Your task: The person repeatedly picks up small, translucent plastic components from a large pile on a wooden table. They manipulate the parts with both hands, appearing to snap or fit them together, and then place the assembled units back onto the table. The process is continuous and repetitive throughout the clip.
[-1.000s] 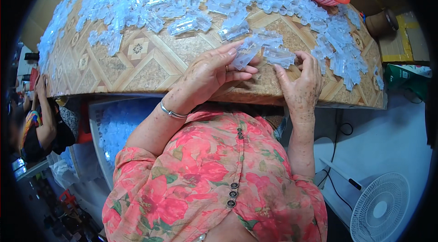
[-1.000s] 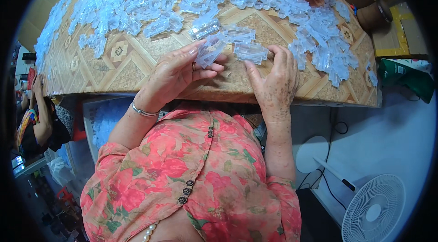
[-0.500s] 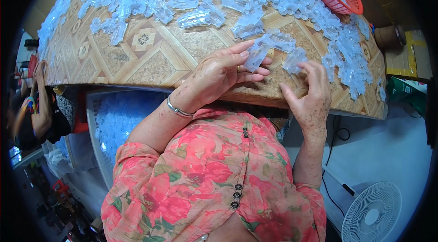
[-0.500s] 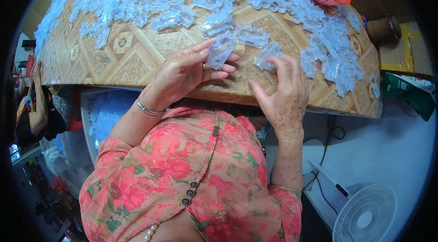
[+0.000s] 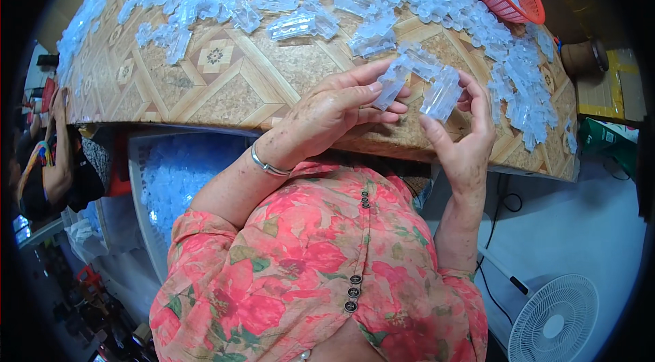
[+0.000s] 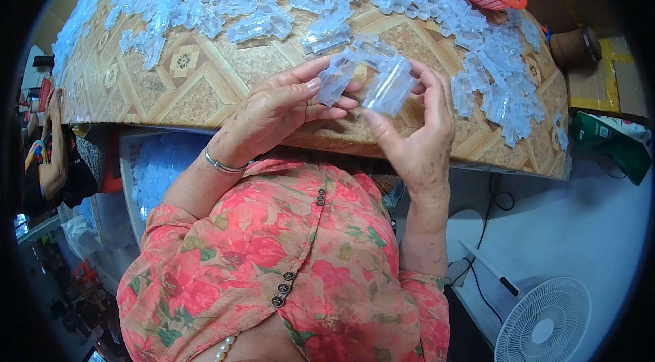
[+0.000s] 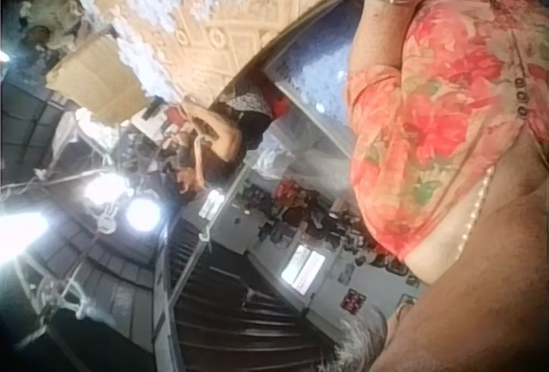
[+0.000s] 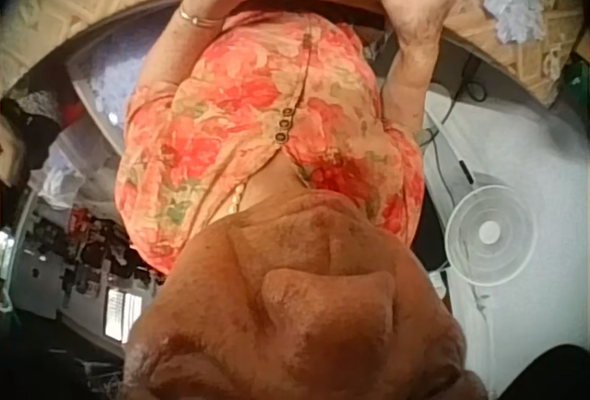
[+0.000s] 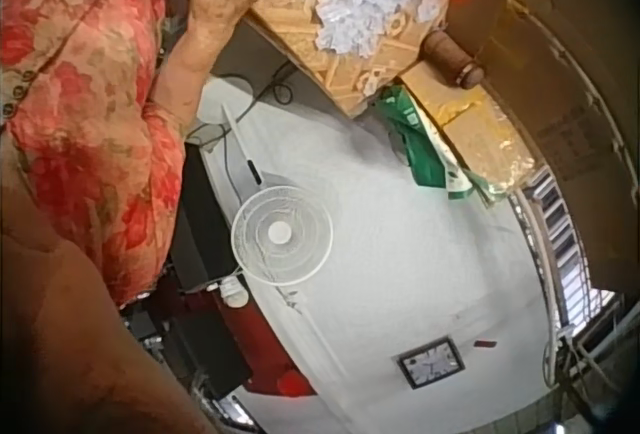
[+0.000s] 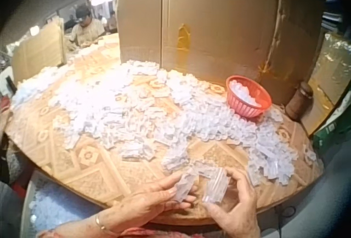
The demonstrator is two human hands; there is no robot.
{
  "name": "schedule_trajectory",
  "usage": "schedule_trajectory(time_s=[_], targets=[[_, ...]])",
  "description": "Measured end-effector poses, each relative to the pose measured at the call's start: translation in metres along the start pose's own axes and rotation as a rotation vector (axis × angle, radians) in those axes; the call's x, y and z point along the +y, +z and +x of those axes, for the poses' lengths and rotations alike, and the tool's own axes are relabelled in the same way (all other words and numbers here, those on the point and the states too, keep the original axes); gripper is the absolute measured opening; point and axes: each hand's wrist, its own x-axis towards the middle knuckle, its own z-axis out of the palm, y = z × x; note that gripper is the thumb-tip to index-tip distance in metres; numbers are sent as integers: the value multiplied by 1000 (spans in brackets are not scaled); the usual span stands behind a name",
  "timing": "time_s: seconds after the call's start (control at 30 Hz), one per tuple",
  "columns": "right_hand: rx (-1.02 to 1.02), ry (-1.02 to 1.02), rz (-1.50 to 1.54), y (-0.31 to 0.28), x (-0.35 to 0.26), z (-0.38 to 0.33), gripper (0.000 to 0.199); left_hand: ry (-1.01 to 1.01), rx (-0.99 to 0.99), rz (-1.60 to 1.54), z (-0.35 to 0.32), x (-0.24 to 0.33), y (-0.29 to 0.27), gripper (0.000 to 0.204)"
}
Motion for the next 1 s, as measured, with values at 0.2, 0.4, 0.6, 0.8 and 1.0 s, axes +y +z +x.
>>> schedule_trajectory(time_s=[0.2,0.4,0.6,0.8,1.0], targets=[[40,-152,51,23,-8,-5,83,18,-14,16,3,0,21,59],[40,-153,54,26,-7,-7,83,11,-32,78,1,-3,20,60],[20,-158,44,23,-6,-8,84,3,-31,149,-1,5,29,59],[13,-193,101,23,-4,-7,82,-9,-10,138,-1,5,30,59],[-10,-192,167,24,1,-8,83,-31,-38,159,0,4,27,58]])
